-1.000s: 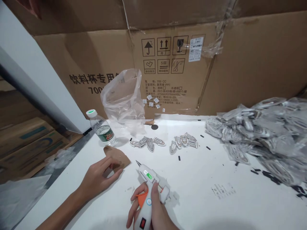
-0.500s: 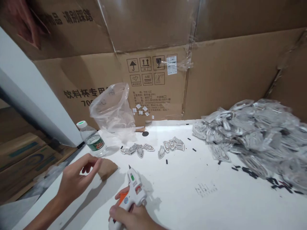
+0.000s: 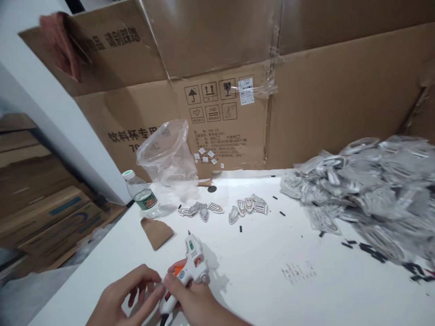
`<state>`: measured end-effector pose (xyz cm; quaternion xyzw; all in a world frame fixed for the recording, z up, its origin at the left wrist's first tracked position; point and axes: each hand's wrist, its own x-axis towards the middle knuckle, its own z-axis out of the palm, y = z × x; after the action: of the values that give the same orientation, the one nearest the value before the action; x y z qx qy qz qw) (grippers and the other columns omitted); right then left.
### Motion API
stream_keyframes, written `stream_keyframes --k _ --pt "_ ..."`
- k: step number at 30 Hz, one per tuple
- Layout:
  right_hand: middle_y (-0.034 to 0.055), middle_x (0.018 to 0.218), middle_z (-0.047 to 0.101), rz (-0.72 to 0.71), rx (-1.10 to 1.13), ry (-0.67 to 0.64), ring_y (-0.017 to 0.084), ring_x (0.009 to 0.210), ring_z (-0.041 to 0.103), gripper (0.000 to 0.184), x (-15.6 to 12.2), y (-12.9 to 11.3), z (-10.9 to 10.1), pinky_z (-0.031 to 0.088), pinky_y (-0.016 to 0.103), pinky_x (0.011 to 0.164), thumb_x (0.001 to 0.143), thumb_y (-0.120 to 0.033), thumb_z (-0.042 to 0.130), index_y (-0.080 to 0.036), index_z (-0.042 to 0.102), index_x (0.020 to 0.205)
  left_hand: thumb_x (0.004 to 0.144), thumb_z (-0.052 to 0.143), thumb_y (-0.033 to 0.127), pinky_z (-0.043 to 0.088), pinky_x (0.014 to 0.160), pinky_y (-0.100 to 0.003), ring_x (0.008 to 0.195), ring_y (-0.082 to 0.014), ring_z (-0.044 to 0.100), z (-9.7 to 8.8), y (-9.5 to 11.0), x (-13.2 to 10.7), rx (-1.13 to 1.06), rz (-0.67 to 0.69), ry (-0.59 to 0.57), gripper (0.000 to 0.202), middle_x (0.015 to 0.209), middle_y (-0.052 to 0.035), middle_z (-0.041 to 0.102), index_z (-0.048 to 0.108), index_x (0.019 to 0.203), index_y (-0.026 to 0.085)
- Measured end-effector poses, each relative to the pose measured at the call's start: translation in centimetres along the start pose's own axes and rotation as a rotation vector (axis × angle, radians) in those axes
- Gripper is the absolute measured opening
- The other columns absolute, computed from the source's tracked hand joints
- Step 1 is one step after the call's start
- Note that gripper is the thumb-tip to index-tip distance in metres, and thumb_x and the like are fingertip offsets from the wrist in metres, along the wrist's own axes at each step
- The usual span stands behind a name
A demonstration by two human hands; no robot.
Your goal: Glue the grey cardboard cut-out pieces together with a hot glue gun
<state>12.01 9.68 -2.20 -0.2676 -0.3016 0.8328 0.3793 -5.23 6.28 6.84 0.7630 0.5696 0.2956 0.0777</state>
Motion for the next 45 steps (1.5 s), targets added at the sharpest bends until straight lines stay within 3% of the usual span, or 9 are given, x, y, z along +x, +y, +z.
stream_keyframes --k 6,9,13,17,23,27,33,39,45 --pt "0.003 0.08 0.074 0.035 0.067 -0.061 0.024 0.063 0.072 0.072 -1.6 -1.3 0.8 0.057 0.039 0.068 0.068 -0.065 0.098 -0.019 0.064 0.111 0.105 0.058 0.047 0.056 0.071 -0.029 0.084 -0.0197 0.069 -2.5 -8.0 4.8 0.077 -0.106 0.092 0.03 0.097 -0.0042 0.076 0.074 0.097 0.023" --pt "0.0049 0.08 0.074 0.061 0.098 -0.098 0.023 0.064 0.072 0.062 -1.7 -1.5 0.6 0.055 0.037 0.068 0.071 -0.056 0.097 -0.017 0.066 0.108 0.106 0.05 0.033 0.055 0.097 -0.039 0.112 -0.0258 0.066 -2.9 -11.7 6.7 0.156 -0.01 -0.049 0.031 0.128 -0.0084 0.075 0.074 0.124 0.024" --pt "0.0058 0.079 0.075 0.069 0.129 -0.122 0.021 0.063 0.07 0.051 -1.2 -1.0 0.0 0.054 0.036 0.069 0.077 -0.045 0.093 -0.014 0.068 0.109 0.102 0.051 0.024 0.051 0.101 -0.045 0.11 -0.0277 0.061 -2.2 -14.0 7.2 0.202 0.021 -0.226 0.048 0.14 -0.0102 0.07 0.064 0.148 0.025" --pt "0.0071 0.083 0.076 0.084 0.11 -0.141 0.022 0.061 0.069 0.051 -0.7 -0.3 -0.6 0.051 0.035 0.062 0.078 -0.037 0.089 -0.013 0.066 0.117 0.1 0.054 0.029 0.048 0.102 -0.049 0.109 -0.03 0.057 -1.5 -14.9 7.0 0.242 -0.058 -0.22 0.049 0.128 -0.0116 0.069 0.065 0.147 0.023" --pt "0.006 0.081 0.076 0.085 0.082 -0.135 0.021 0.059 0.068 0.046 -0.8 -0.2 -0.7 0.05 0.034 0.059 0.079 -0.033 0.085 -0.014 0.065 0.115 0.105 0.051 0.034 0.044 0.107 -0.05 0.117 -0.0306 0.054 -1.6 -15.4 6.7 0.234 -0.047 -0.253 0.051 0.154 -0.0095 0.059 0.061 0.155 0.026" --pt "0.0067 0.083 0.076 0.095 0.073 -0.159 0.021 0.062 0.068 0.043 -1.1 -0.4 -0.7 0.049 0.033 0.064 0.083 -0.035 0.084 -0.015 0.066 0.117 0.102 0.054 0.034 0.042 0.102 -0.049 0.117 -0.0319 0.053 -1.8 -14.9 6.6 0.265 -0.071 -0.267 0.055 0.147 -0.0103 0.062 0.059 0.156 0.027" --pt "0.0071 0.084 0.076 0.1 0.051 -0.155 0.02 0.061 0.066 0.045 -1.4 -0.9 -0.4 0.047 0.032 0.063 0.085 -0.04 0.086 -0.015 0.068 0.117 0.088 0.063 0.03 0.041 0.094 -0.046 0.107 -0.031 0.053 -1.9 -14.1 6.5 0.25 -0.105 -0.243 0.041 0.114 -0.008 0.063 0.068 0.129 0.025" --pt "0.0067 0.084 0.075 0.097 0.032 -0.153 0.02 0.063 0.066 0.044 -1.6 -1.2 0.0 0.049 0.033 0.066 0.086 -0.043 0.087 -0.015 0.069 0.117 0.08 0.076 0.039 0.043 0.102 -0.048 0.117 -0.0327 0.053 -2.4 -14.3 6.1 0.212 -0.18 -0.137 0.027 0.129 -0.0082 0.061 0.069 0.102 0.024" --pt "0.0066 0.085 0.074 0.111 0.053 -0.145 0.02 0.063 0.065 0.039 -1.7 -0.9 -0.4 0.049 0.033 0.066 0.09 -0.039 0.083 -0.016 0.068 0.118 0.085 0.079 0.054 0.049 0.07 -0.031 0.082 -0.0219 0.066 -2.5 -13.9 5.8 -0.416 -0.429 -0.247 0.041 0.091 -0.0011 0.071 0.058 0.101 0.023"
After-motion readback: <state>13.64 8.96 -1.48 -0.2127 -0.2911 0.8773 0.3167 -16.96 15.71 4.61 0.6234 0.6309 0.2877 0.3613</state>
